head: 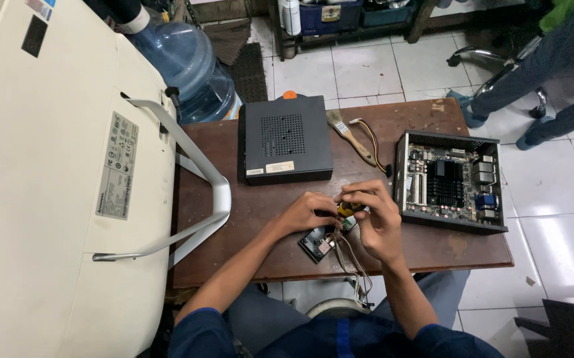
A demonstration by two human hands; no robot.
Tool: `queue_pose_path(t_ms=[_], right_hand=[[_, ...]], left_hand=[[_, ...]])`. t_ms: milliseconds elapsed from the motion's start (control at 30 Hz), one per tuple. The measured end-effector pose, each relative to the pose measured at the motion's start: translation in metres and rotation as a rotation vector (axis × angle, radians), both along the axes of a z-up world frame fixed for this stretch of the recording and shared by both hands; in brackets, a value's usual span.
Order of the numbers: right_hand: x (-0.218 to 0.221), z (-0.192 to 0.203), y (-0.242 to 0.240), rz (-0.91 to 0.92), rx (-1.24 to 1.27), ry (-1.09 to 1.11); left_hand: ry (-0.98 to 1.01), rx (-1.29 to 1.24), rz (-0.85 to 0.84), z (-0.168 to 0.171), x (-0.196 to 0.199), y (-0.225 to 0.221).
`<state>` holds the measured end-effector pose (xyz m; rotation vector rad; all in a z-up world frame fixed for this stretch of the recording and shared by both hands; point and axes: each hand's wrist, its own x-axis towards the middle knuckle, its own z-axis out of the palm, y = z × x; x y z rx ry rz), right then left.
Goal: Disassembling a small form factor computer by unscrewing and removing internal components like a circuit board.
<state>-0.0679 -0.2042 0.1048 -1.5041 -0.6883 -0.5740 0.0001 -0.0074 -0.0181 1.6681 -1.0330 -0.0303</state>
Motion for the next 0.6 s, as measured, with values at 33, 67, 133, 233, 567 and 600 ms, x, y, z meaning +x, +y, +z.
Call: queue_pose_path(t_ms=[33, 67, 133, 233, 567, 600], right_hand=[[-0.001, 0.001, 0.001, -0.003, 0.0, 0.001], [-0.001, 0.003, 0.002, 0.024, -0.016, 0.002], [-0.001, 0.004, 0.004, 0.051, -0.032, 0.005], [-0.002, 0.01, 0.007, 0.115, -0.128, 0.0], [0.038, -0.002, 0.014, 0.248, -0.065, -0.301], [0.041, -0.009, 0.01, 0.276, -0.034, -0.327]], left_hand=[[0.001, 0.0, -0.003, 0.008, -0.003, -0.001], [-0.006, -0.01, 0.006, 0.016, -0.005, -0.002], [-0.011, -0.019, 0.013, 0.019, -0.006, -0.001], [-0.007, -0.051, 0.015, 0.004, -0.004, 0.0], [-0.075, -0.087, 0.025, -0.015, 0.003, 0.004], [-0.066, -0.093, 0.019, -0.02, 0.002, 0.002]])
